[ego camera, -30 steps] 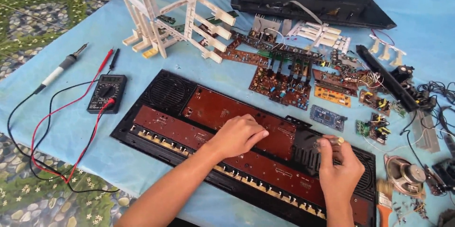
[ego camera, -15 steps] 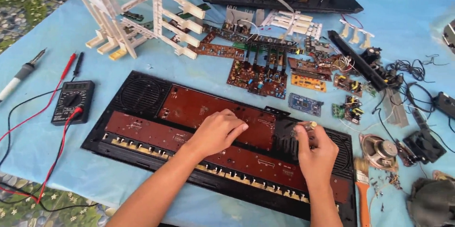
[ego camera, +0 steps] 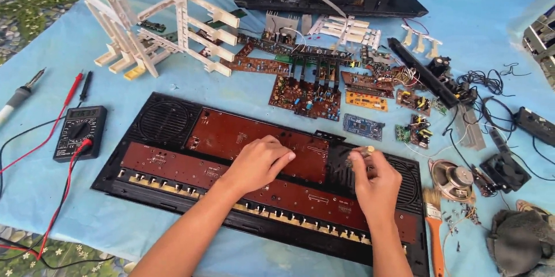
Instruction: Disassembling an electronic keyboard to inspect and manipulate internal circuit boards and components using a screwdriver.
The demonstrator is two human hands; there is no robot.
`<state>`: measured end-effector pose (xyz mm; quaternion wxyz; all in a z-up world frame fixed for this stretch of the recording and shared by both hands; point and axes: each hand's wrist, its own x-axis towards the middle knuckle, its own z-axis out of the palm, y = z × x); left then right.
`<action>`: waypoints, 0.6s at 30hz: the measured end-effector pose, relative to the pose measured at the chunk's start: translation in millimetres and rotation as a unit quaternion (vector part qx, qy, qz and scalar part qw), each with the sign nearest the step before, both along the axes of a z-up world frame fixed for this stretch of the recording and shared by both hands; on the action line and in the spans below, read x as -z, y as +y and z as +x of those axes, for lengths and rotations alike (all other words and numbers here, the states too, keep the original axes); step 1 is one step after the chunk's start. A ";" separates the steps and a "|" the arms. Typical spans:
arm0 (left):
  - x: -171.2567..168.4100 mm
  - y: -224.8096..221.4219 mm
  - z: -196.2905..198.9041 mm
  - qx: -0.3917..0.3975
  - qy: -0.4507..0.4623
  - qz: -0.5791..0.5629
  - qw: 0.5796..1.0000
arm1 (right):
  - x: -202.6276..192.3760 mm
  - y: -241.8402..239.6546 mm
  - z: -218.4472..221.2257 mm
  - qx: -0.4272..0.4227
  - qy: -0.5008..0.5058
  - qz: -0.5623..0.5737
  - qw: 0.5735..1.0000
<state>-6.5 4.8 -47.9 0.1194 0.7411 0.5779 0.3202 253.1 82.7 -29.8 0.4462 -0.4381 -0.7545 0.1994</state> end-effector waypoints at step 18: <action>-6.1 1.3 -1.0 0.003 0.000 -0.001 1.000 | -1.6 2.6 -2.0 -0.002 -0.023 -0.032 0.999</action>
